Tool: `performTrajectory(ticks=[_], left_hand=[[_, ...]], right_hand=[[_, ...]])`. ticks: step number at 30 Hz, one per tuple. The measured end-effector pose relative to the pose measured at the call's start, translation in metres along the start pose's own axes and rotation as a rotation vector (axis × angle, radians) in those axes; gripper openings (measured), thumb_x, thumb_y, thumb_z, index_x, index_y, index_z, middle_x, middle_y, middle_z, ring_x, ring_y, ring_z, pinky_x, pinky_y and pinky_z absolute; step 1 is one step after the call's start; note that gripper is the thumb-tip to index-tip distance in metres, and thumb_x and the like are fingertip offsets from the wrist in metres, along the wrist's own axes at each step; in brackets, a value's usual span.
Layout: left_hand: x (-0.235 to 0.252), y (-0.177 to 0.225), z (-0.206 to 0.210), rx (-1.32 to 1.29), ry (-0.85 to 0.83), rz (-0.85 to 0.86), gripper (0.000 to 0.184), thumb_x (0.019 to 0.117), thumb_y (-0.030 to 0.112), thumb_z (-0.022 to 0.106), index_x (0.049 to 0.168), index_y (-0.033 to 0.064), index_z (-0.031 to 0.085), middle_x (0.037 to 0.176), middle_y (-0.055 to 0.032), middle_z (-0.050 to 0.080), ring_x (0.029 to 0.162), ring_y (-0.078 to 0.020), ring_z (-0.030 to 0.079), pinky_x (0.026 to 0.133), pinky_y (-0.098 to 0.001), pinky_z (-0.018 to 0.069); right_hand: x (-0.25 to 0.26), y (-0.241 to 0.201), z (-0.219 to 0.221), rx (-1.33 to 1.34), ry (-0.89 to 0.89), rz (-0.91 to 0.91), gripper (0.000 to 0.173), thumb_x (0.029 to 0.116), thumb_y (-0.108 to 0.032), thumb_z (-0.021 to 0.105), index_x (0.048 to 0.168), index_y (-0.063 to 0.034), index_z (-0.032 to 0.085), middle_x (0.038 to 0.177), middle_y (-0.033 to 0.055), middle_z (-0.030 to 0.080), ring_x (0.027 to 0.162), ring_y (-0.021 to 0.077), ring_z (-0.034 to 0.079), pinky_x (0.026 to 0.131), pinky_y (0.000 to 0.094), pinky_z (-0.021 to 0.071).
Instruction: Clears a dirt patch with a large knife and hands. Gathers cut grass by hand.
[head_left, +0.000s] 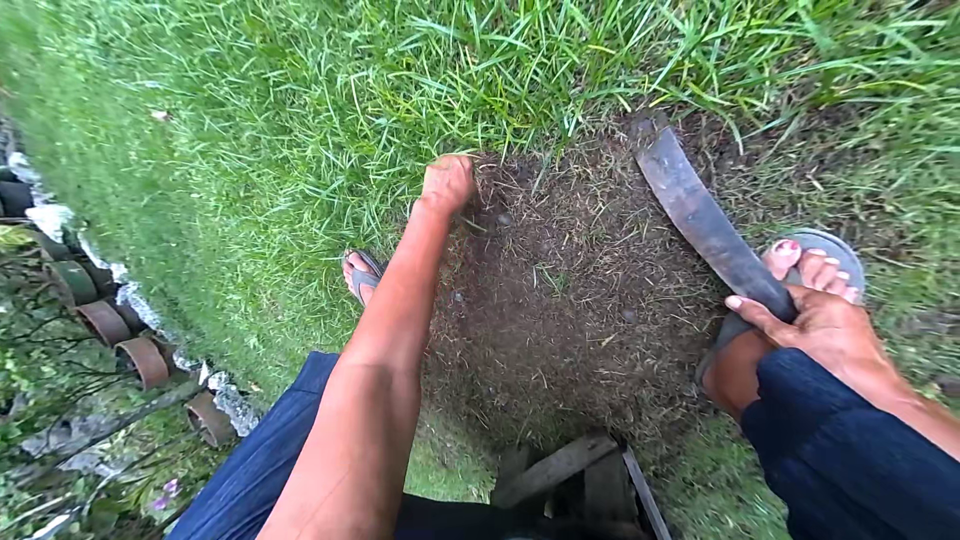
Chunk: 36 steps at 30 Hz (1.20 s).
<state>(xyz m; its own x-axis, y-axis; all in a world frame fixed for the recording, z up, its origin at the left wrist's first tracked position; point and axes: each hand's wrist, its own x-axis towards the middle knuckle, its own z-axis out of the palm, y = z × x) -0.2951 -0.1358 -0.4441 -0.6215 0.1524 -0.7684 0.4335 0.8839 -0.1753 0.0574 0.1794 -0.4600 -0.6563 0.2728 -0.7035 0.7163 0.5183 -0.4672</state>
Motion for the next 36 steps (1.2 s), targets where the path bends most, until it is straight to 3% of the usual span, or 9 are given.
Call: performTrajectory(ticks=[15,17,20,23,25,28,31,33,36], left_hand=[[-0.008,-0.003,0.015,-0.006,0.098,-0.023,0.029,0.1032,0.012,0.050,0.110,-0.0130,0.064,0.119,-0.0342,0.067,0.118,-0.0494,0.065,0.096,-0.0627,0.0504],[-0.018,0.002,0.015,-0.039,0.068,-0.002,0.031,0.1021,0.014,0.054,0.115,-0.0124,0.064,0.120,-0.0347,0.066,0.119,-0.0511,0.064,0.097,-0.0650,0.0491],[-0.063,0.007,0.048,-0.082,0.005,0.067,0.037,0.0978,0.014,0.064,0.128,-0.0074,0.062,0.114,-0.0332,0.068,0.111,-0.0518,0.067,0.093,-0.0673,0.0515],[-0.117,0.016,0.110,-0.132,-0.014,0.234,0.033,0.0953,0.009,0.067,0.125,-0.0043,0.062,0.095,-0.0277,0.071,0.089,-0.0481,0.072,0.076,-0.0634,0.0574],[-0.134,0.027,0.137,-0.158,-0.082,0.378,0.032,0.1022,0.007,0.056,0.132,-0.0054,0.057,0.108,-0.0270,0.070,0.094,-0.0452,0.072,0.080,-0.0593,0.0584],[-0.134,0.030,0.145,-0.166,0.130,0.468,0.028,0.1038,0.000,0.051,0.130,-0.0099,0.056,0.119,-0.0297,0.063,0.095,-0.0440,0.071,0.079,-0.0526,0.0599],[-0.109,0.019,0.126,-0.131,0.292,0.323,0.030,0.1021,-0.003,0.049,0.130,-0.0145,0.054,0.127,-0.0340,0.061,0.100,-0.0471,0.071,0.082,-0.0540,0.0589],[-0.089,0.009,0.110,-0.083,0.268,0.198,0.037,0.1045,-0.002,0.042,0.138,-0.0155,0.048,0.141,-0.0353,0.055,0.111,-0.0486,0.068,0.088,-0.0549,0.0568],[-0.068,-0.009,0.098,-0.033,0.266,0.151,0.039,0.1063,-0.002,0.039,0.142,-0.0144,0.044,0.150,-0.0345,0.047,0.118,-0.0485,0.065,0.092,-0.0546,0.0550]], right_hand=[[-0.001,-0.004,-0.002,0.009,-0.018,0.025,0.034,0.0966,-0.030,0.072,0.092,0.0027,0.065,0.075,0.0239,0.062,0.071,0.0409,0.062,0.065,0.0650,0.0451],[-0.001,-0.003,-0.003,-0.002,-0.010,0.022,0.034,0.0967,-0.031,0.071,0.093,0.0029,0.065,0.076,0.0242,0.062,0.072,0.0415,0.063,0.065,0.0653,0.0451],[-0.001,-0.003,-0.001,-0.001,-0.013,0.012,0.033,0.0972,-0.029,0.071,0.096,0.0044,0.066,0.080,0.0278,0.064,0.075,0.0453,0.064,0.068,0.0689,0.0457],[0.001,0.000,0.000,-0.013,-0.004,0.009,0.034,0.0971,-0.030,0.071,0.094,0.0027,0.066,0.078,0.0266,0.064,0.075,0.0450,0.064,0.067,0.0681,0.0457],[-0.001,-0.007,-0.003,-0.020,0.003,-0.010,0.035,0.0972,-0.030,0.071,0.093,0.0043,0.065,0.076,0.0268,0.062,0.073,0.0452,0.062,0.065,0.0674,0.0439],[-0.005,-0.012,-0.005,-0.020,0.007,-0.030,0.035,0.0979,-0.029,0.070,0.094,0.0049,0.065,0.076,0.0273,0.061,0.073,0.0461,0.062,0.065,0.0676,0.0432],[-0.006,-0.013,-0.004,-0.015,0.006,-0.014,0.035,0.0980,-0.030,0.070,0.095,0.0045,0.065,0.078,0.0279,0.062,0.074,0.0465,0.062,0.066,0.0687,0.0435],[-0.004,-0.009,-0.003,-0.007,0.002,-0.007,0.034,0.0978,-0.029,0.070,0.096,0.0044,0.065,0.078,0.0279,0.062,0.074,0.0457,0.062,0.067,0.0682,0.0440],[-0.001,0.000,0.000,-0.004,0.000,-0.007,0.035,0.0977,-0.031,0.070,0.097,0.0045,0.066,0.081,0.0285,0.064,0.077,0.0459,0.064,0.069,0.0687,0.0452]])
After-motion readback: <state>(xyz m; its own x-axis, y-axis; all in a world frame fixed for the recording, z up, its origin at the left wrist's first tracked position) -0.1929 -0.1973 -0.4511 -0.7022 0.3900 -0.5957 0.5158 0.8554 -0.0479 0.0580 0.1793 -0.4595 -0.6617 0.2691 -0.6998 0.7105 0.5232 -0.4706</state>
